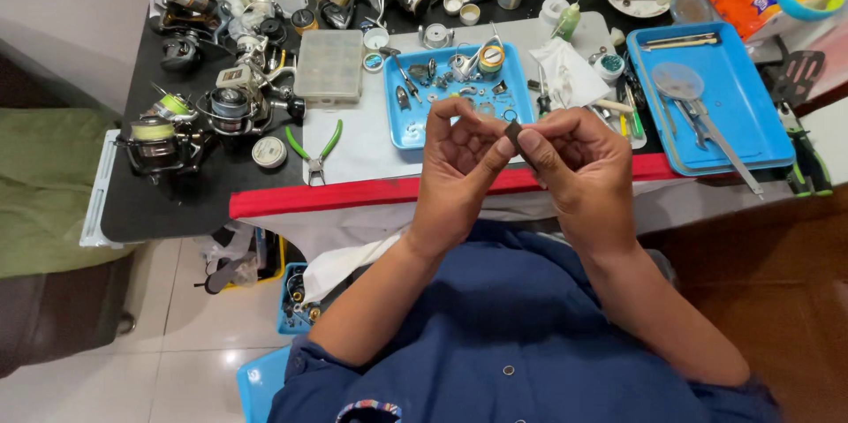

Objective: The person cleans a small metal component of a fishing reel using a white cloth. They wipe the part thoroughly, then place it into a blue tray containing other disassembled parts. The person then picks up another small metal piece and continues to wipe it with the cloth.

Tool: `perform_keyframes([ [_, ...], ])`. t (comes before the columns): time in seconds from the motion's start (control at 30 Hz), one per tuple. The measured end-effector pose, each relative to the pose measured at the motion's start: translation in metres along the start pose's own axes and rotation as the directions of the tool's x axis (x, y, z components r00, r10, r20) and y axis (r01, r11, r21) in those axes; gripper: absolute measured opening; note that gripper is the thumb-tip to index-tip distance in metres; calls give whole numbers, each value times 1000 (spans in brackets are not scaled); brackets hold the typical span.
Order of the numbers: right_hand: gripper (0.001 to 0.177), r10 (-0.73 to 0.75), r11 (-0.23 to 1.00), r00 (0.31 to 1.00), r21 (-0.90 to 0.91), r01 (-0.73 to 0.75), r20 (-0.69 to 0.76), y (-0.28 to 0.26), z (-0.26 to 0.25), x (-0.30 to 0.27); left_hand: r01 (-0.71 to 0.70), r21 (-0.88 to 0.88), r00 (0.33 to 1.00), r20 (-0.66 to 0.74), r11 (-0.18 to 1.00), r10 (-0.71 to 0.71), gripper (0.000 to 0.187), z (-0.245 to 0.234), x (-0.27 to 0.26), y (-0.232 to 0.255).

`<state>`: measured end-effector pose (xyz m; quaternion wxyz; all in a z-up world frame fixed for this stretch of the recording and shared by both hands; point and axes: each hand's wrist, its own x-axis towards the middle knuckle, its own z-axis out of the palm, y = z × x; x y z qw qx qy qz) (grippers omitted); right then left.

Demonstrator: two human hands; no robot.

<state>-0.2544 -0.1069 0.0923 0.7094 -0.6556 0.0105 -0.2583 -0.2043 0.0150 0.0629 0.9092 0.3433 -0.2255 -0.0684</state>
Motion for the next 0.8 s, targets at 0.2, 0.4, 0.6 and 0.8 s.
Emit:
perform_keyframes([
  [0.2, 15, 10, 998, 998, -69, -5, 63, -2, 4, -15, 13, 20, 999, 43, 1000, -13, 37, -11, -14, 12],
  [0.4, 16, 9, 997, 996, -72, -3, 93, 4, 3, -37, 44, 8, 998, 52, 999, -44, 40, -20, -34, 7],
  [0.6, 15, -48, 993, 991, -105, 61, 125, -3, 4, -40, 86, 80, 992, 80, 993, -92, 35, -6, -35, 19],
  [0.8, 13, -89, 985, 992, -138, 100, 84, -1, 4, -36, 112, 90, 989, 84, 990, -119, 36, -4, -34, 13],
])
